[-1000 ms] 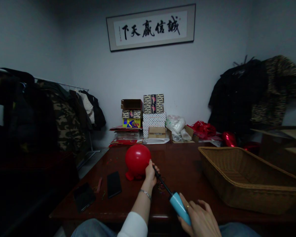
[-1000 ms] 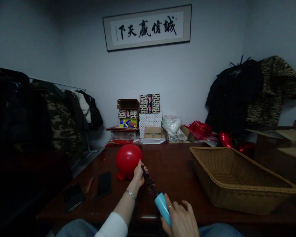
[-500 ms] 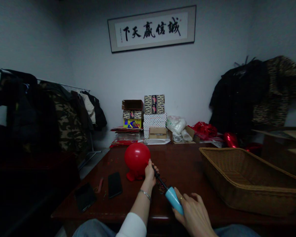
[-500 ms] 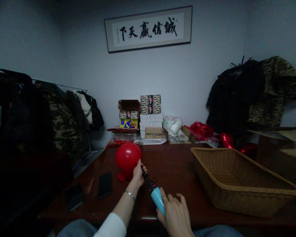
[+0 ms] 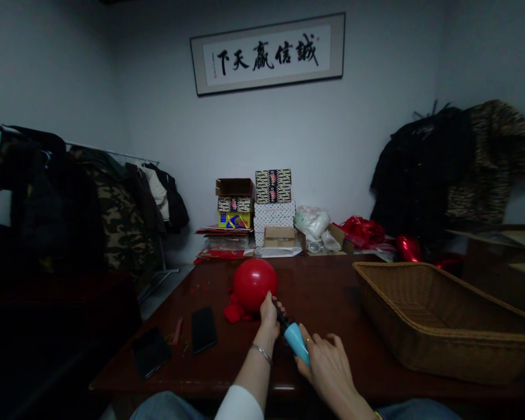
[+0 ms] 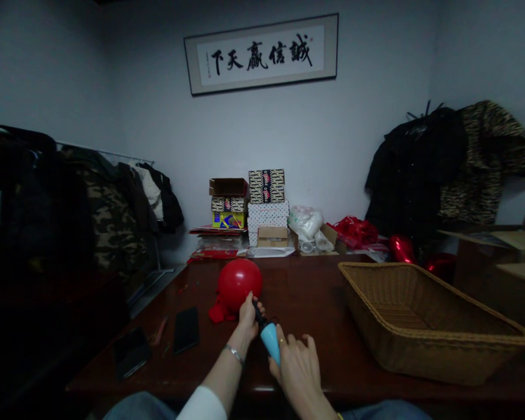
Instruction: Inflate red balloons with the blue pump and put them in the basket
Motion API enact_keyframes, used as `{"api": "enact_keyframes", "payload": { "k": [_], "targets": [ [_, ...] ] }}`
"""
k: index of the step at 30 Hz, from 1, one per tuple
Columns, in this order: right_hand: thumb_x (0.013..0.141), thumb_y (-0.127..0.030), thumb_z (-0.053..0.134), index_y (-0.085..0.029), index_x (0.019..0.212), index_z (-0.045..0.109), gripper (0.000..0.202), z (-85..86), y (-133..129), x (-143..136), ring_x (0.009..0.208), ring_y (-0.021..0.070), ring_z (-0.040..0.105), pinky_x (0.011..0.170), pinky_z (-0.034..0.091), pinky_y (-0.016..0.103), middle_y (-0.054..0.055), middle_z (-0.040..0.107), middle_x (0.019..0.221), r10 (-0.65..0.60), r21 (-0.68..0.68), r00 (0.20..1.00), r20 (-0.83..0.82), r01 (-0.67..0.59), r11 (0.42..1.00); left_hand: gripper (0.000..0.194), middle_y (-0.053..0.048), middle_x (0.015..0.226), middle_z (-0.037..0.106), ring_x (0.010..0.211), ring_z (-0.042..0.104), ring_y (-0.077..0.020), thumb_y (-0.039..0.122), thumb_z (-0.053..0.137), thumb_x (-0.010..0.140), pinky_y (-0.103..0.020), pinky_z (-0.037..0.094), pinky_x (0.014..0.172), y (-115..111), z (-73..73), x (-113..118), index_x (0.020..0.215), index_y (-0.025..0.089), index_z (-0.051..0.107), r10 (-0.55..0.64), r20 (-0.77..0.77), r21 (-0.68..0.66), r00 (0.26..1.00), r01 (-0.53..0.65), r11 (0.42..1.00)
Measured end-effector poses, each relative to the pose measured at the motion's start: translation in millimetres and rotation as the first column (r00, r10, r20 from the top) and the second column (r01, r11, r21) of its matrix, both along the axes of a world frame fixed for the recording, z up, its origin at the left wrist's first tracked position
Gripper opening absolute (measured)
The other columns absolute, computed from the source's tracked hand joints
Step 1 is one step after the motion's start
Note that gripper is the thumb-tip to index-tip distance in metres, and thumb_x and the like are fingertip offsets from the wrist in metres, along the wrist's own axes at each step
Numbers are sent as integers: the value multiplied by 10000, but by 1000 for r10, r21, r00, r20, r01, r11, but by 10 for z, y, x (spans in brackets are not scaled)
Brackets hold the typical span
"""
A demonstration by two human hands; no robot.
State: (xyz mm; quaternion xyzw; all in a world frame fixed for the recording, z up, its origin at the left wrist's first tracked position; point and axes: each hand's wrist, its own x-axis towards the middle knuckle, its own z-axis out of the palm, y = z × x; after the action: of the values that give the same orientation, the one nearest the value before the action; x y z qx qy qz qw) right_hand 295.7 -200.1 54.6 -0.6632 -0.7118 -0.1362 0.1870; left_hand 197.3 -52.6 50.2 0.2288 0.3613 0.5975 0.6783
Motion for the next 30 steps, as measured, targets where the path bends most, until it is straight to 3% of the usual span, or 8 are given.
{"api": "enact_keyframes", "payload": {
  "k": [9,17,30],
  "targets": [
    [761,-271,531,-207,1244,483,490,-111,-72,46,796,213,589,875,262,408,67,642,876,-19,44,1000,22,18,999,431,77,442,370,349,367,-73,604,554,692,-195,273,382,-9,4,47,665,210,380,17,-39,46,999,-15,999],
    [757,-287,538,-247,1251,469,501,-256,-279,253,791,198,585,874,257,402,39,639,861,64,69,998,11,-65,996,406,76,441,378,353,365,-72,588,534,729,-192,267,377,54,7,-39,697,208,393,62,-16,41,998,-61,997],
    [777,-282,524,-215,1250,485,479,-82,-231,183,801,196,592,872,255,388,59,653,886,20,3,1000,-2,-20,1000,444,73,440,377,360,372,-71,628,520,720,-195,277,380,5,45,2,693,201,400,53,11,64,999,-54,996]
  ]
}}
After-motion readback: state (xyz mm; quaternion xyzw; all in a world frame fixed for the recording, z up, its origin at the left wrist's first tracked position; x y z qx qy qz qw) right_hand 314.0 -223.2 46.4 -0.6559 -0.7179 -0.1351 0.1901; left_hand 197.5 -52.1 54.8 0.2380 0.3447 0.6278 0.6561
